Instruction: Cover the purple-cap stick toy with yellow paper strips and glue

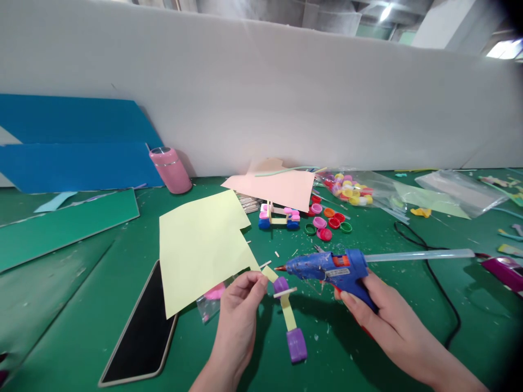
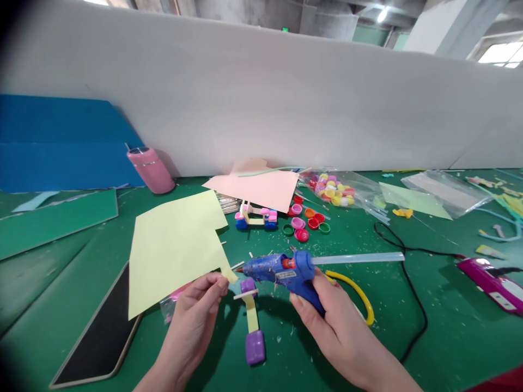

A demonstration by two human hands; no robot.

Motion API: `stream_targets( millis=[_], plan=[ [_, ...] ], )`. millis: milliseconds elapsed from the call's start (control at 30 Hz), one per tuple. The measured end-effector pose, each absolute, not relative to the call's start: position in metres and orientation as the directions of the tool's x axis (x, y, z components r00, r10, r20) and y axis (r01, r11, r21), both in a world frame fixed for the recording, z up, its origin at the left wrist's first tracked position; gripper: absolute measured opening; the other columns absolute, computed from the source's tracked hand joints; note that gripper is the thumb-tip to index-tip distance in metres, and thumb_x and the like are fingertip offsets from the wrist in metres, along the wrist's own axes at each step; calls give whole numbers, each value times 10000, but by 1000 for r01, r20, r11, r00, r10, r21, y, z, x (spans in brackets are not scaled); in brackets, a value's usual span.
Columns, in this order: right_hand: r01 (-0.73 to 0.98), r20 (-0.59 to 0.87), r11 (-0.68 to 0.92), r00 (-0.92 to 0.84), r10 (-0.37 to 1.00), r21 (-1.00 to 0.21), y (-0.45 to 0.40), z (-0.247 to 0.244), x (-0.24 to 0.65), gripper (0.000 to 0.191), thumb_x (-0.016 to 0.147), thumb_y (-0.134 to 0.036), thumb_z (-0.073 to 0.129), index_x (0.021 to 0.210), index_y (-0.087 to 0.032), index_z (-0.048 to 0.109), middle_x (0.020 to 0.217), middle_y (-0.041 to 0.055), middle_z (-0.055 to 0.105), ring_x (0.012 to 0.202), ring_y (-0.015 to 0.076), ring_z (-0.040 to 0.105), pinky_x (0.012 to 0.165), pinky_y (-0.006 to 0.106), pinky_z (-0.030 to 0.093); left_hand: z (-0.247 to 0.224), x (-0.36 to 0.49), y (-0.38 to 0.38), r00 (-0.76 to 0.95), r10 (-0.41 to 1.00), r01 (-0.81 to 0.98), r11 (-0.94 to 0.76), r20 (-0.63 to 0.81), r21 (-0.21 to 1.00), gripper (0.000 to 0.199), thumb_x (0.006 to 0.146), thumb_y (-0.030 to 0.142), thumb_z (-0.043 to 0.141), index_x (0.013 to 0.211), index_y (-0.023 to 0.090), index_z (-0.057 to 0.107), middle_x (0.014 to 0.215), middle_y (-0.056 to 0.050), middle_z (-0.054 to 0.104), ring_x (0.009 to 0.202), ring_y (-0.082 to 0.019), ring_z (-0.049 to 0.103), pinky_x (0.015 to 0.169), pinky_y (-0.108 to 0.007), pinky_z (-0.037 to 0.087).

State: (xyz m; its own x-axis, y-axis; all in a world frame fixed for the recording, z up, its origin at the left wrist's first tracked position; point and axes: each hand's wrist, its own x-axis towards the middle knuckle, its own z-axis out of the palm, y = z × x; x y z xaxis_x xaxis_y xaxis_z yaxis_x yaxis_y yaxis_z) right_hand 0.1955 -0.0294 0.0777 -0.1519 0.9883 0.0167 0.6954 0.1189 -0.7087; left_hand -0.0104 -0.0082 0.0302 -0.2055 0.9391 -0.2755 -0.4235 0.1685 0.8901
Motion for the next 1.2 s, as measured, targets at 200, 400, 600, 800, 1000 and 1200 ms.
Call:
stream_targets(
  millis=[200,400,600,800,1000,1200],
  plan=[
    [664,-17,96,-162,987,-742,-29,78,191,270,875,-422,365,937,-209,518,753,20,569,627,161,515,540,256,424,30,-11,-8,-187,943,-410,179,-274,894,137,610,267,725,621,153,648,590,18,547,606,-101,447,596,-199,364],
    [626,-50,66,-166,985,-777,-23,75,197,248,879,-403,381,993,-209,484,679,-6,542,579,148,495,526,247,417,28,-11,-8,-173,946,-411,184,-274,893,140,619,276,722,628,157,650,599,22,551,612,-96,450,602,-191,364],
    [545,26,13,15,1000,-839,-2,59,228,305,777,-397,553,1008,-207,495,826,17,640,688,170,594,592,241,475,25,-12,-6,-164,945,-410,194,-282,891,124,635,269,715,645,165,646,613,29,560,627,-86,454,601,-169,362],
    [730,80,-84,188,979,-678,15,25,299,353,780,-473,488,923,-177,616,824,44,669,744,223,611,642,286,481,26,-14,-5,-164,941,-403,211,-297,890,112,653,263,706,653,174,638,599,43,532,618,-75,436,587,-150,356],
    [792,76,-196,291,954,-578,11,-7,333,330,765,-457,494,832,-181,662,817,92,666,741,266,608,620,349,472,35,-15,-4,-141,960,-289,195,-244,937,83,712,259,654,666,198,623,652,44,540,659,-82,444,632,-161,361],
    [832,227,-193,353,908,-520,12,-6,324,432,722,-438,553,1006,-115,583,942,172,574,798,304,556,617,408,451,48,-13,-1,44,986,49,160,-163,986,142,777,260,574,647,206,593,648,37,512,643,-98,429,596,-198,351]
  ],
)
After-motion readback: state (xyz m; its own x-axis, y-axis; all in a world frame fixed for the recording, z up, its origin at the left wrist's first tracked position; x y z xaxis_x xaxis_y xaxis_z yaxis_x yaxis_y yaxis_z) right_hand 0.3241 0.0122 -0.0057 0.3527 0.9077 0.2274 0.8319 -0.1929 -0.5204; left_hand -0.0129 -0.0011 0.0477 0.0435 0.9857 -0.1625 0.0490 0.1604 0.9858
